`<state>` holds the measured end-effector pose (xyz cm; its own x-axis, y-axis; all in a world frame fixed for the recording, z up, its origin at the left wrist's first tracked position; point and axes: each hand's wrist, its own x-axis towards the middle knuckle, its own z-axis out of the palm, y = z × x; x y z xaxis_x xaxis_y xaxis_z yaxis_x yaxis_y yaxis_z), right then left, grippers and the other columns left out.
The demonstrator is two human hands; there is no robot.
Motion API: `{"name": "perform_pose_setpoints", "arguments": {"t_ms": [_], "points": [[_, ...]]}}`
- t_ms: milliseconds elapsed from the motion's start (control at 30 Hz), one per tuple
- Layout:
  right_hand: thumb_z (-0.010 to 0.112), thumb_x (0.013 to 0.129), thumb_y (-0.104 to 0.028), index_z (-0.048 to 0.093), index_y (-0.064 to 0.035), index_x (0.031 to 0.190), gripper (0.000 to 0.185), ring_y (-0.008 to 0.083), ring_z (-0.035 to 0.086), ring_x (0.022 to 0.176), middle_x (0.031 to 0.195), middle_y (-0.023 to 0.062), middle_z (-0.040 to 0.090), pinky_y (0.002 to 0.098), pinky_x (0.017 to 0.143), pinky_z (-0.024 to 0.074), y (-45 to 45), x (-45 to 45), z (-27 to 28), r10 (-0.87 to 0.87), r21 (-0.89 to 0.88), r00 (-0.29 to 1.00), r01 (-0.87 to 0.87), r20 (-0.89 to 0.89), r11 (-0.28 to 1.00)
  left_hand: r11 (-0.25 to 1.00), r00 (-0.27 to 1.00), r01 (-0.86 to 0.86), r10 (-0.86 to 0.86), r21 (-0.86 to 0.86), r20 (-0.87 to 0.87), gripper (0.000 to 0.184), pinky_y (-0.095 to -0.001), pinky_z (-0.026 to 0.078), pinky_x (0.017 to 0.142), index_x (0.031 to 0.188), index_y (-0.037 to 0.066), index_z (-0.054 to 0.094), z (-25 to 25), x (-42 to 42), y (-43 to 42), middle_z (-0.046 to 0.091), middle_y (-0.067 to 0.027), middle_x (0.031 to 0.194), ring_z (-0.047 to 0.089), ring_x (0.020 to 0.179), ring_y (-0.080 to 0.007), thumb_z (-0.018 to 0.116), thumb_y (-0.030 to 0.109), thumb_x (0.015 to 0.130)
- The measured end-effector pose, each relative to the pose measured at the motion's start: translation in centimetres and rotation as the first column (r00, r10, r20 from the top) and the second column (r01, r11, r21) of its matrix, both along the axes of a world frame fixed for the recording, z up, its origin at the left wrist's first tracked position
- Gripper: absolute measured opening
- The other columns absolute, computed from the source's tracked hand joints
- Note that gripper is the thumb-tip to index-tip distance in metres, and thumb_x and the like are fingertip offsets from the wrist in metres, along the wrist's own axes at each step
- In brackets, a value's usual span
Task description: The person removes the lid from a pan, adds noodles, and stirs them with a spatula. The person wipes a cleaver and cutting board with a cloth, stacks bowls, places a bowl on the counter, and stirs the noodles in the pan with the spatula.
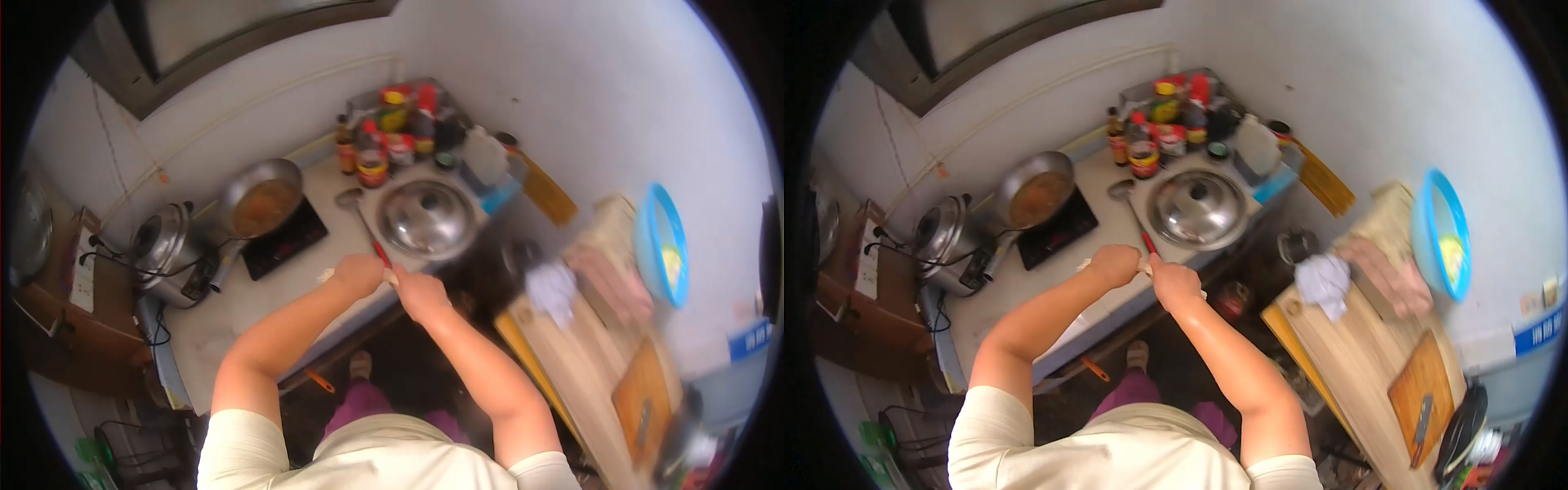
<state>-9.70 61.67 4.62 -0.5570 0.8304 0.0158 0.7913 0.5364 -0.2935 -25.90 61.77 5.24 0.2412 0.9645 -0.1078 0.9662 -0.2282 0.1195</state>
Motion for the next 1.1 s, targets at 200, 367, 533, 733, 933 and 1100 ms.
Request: {"name": "perform_pose_setpoints", "arguments": {"t_ms": [200, 367, 533, 733, 933, 1100], "points": [[0.044, 0.088, -0.018, 0.046, -0.0068, 0.100, 0.016, 0.0366, 0.061, 0.076, 0.079, 0.0163, 0.062, 0.0482, 0.063, 0.0456, 10.0, -19.2, 2.3, 0.242, -0.025, 0.970, -0.242, -0.004, 0.970, 0.946, 0.946, -0.323, 0.322, 0.016, 0.046, 0.015, -0.0416, 0.050, 0.072, 0.083, 0.003, 0.067, 3.1, -17.6, 5.3, 0.065, -0.0169, 0.088, 0.063, 0.085, -0.0334, 0.056, 0.011, 0.076], [0.044, 0.086, -0.011, 0.047, -0.0068, 0.103, 0.018, 0.0334, 0.063, 0.079, 0.084, 0.0152, 0.064, 0.0462, 0.064, 0.0472, 15.4, -31.1, 2.6, 0.360, -0.011, 0.927, -0.361, 0.109, 0.933, 0.843, 0.844, -0.536, 0.537, -0.035, 0.011, 0.017, -0.0428, 0.050, 0.075, 0.086, 0.003, 0.066, 1.7, -28.4, 9.0, 0.065, -0.0167, 0.091, 0.063, 0.087, -0.0324, 0.059, 0.012, 0.074], [0.043, 0.086, -0.008, 0.046, -0.0042, 0.108, 0.022, 0.0339, 0.063, 0.085, 0.091, 0.0172, 0.064, 0.0449, 0.071, 0.0487, 18.2, -38.3, 0.9, 0.318, -0.141, 0.930, -0.295, 0.184, 0.945, 0.756, 0.752, -0.641, 0.653, -0.133, 0.090, 0.019, -0.0434, 0.049, 0.078, 0.088, 0.000, 0.067, -0.7, -33.9, 11.5, 0.064, -0.0208, 0.096, 0.062, 0.092, -0.0338, 0.056, 0.008, 0.074], [0.048, 0.086, -0.016, 0.044, -0.0026, 0.111, 0.029, 0.0362, 0.061, 0.095, 0.101, 0.0225, 0.062, 0.0424, 0.079, 0.0490, 21.7, -41.5, -4.7, 0.159, -0.341, 0.983, -0.120, 0.088, 0.932, 0.522, 0.394, -0.704, 0.851, -0.482, 0.346, 0.021, -0.0419, 0.048, 0.057, 0.087, -0.003, 0.062, -3.3, -37.9, 13.4, 0.061, -0.0191, 0.074, 0.061, 0.064, -0.0297, 0.057, 0.016, 0.081], [0.060, 0.079, -0.010, 0.040, 0.0033, 0.120, 0.048, 0.0306, 0.060, 0.095, 0.098, 0.0200, 0.062, 0.0368, 0.082, 0.0472, 23.4, -43.3, -8.5, 0.114, -0.447, 0.936, -0.263, -0.333, 0.855, 0.423, -0.141, -0.539, 0.808, -0.729, 0.573, 0.026, -0.0374, 0.040, 0.037, 0.083, -0.003, 0.054, -7.9, -41.7, 13.5, 0.052, -0.0114, 0.056, 0.052, 0.044, -0.0208, 0.066, 0.020, 0.081], [0.061, 0.078, -0.009, 0.046, 0.0020, 0.118, 0.044, 0.0222, 0.063, 0.087, 0.094, 0.0157, 0.064, 0.0327, 0.075, 0.0493, 25.9, -43.8, -11.4, 0.076, -0.322, 0.866, -0.264, -0.494, 0.909, 0.382, -0.252, -0.566, 0.763, -0.730, 0.595, 0.019, -0.0362, 0.043, 0.040, 0.086, -0.002, 0.055, -10.5, -43.1, 13.3, 0.055, -0.0124, 0.066, 0.053, 0.049, -0.0204, 0.069, 0.004, 0.075]]}}
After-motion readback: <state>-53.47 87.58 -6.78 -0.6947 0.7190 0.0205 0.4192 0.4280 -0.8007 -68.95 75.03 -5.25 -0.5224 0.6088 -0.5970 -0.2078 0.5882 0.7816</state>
